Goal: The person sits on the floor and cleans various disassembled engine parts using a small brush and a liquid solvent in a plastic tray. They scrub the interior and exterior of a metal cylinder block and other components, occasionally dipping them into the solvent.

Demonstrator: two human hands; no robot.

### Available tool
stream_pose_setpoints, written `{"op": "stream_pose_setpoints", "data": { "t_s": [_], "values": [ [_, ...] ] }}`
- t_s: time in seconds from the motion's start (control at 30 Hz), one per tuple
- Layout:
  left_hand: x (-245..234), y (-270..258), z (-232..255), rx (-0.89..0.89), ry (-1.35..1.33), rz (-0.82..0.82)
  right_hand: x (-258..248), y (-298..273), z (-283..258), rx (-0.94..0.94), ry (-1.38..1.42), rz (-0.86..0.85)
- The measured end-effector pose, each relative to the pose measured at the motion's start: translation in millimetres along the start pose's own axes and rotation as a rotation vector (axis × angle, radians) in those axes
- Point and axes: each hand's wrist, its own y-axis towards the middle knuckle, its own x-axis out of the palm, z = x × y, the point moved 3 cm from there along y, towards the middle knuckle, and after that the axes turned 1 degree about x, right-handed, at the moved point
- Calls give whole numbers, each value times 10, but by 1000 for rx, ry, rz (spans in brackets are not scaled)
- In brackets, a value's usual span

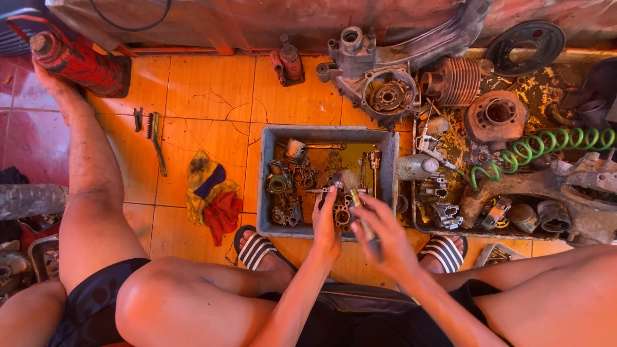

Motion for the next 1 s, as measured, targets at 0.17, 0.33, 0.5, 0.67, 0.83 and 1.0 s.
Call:
{"op": "stream_pose_setpoints", "data": {
  "t_s": [0.17, 0.33, 0.5, 0.67, 0.83, 1.0],
  "values": [
    [470, -627, 574, -182, 40, 233, 170, -334, 30, -52, -168, -119],
    [342, -593, 620, -183, 31, 220, 503, -698, 340, -160, -244, -178],
    [157, -523, 619, -118, -107, 85, 912, -1119, 662, -308, -322, -433],
    [73, -564, 798, -112, -127, 334, 909, -1069, 734, -417, -444, -620],
    [-123, -429, 729, -109, -176, 444, 917, -1052, 882, -643, -525, -607],
    [-327, -238, 629, -94, -109, 454, 995, -1095, 1077, -575, -499, -802]
  ]
}}
